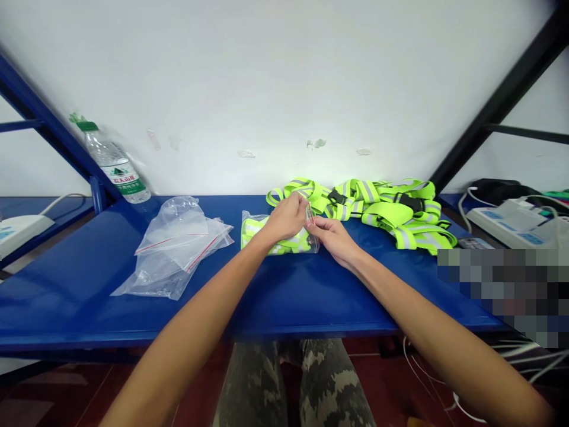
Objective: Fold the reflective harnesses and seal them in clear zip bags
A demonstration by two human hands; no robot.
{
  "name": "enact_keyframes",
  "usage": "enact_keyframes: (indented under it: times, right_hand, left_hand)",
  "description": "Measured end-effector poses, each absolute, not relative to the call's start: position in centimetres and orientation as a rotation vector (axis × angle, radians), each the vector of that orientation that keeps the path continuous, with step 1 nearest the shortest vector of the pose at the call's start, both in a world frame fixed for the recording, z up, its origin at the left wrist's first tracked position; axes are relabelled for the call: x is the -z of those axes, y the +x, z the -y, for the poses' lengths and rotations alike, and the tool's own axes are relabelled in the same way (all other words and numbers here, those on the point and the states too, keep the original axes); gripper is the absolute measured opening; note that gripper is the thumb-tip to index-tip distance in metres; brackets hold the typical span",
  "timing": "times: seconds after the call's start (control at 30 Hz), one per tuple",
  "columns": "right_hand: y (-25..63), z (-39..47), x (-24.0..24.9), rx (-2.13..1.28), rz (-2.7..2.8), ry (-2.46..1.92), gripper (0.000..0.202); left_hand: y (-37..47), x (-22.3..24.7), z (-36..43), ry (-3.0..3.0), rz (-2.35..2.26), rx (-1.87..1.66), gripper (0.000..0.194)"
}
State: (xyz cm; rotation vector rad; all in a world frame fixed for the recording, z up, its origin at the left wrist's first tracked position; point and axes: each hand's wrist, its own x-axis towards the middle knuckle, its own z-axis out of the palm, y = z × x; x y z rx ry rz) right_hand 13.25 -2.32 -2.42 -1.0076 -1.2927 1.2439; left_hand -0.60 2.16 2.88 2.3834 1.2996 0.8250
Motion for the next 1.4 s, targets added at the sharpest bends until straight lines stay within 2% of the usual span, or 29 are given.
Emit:
enact_keyframes:
  times: [0.1, 0.37, 0.47, 0.8, 1.1, 1.4]
  right_hand:
    - [13.3, 2.2, 2.5, -1.148, 1.353, -1.003, 0.043]
    - [13.3, 1.8, 3.0, -0.927, 1.481, -1.046, 0.049]
    - [13.2, 1.8, 2.9, -0.948, 1.430, -1.027, 0.046]
    - [13.3, 1.9, 3.3, -0.977, 1.361, -1.079, 0.047]
    - [13.1, 2.0, 2.8, -0.953, 1.191, -1.138, 0.042]
    - [13.5, 1.7, 2.9, -1.087, 1.086, -1.100, 0.041]
  left_hand:
    - [-0.9, -2.6, -2.3, 2.314, -1.239, -0.898, 0.018]
    - [-2.4, -3.0, -3.1, 2.113, -0.955, -0.790, 0.017]
    - [-2.2, -2.8, -2.9, 2.095, -0.991, -0.842, 0.013]
    - [-2.1, -2.2, -3.4, 2.029, -0.996, -0.902, 0.018]
    - [-1.7, -1.9, -3.3, 2.117, -1.099, -0.971, 0.014]
    - [-1.7, -2.1, -2.7, 2.167, -1.053, -0.924, 0.009]
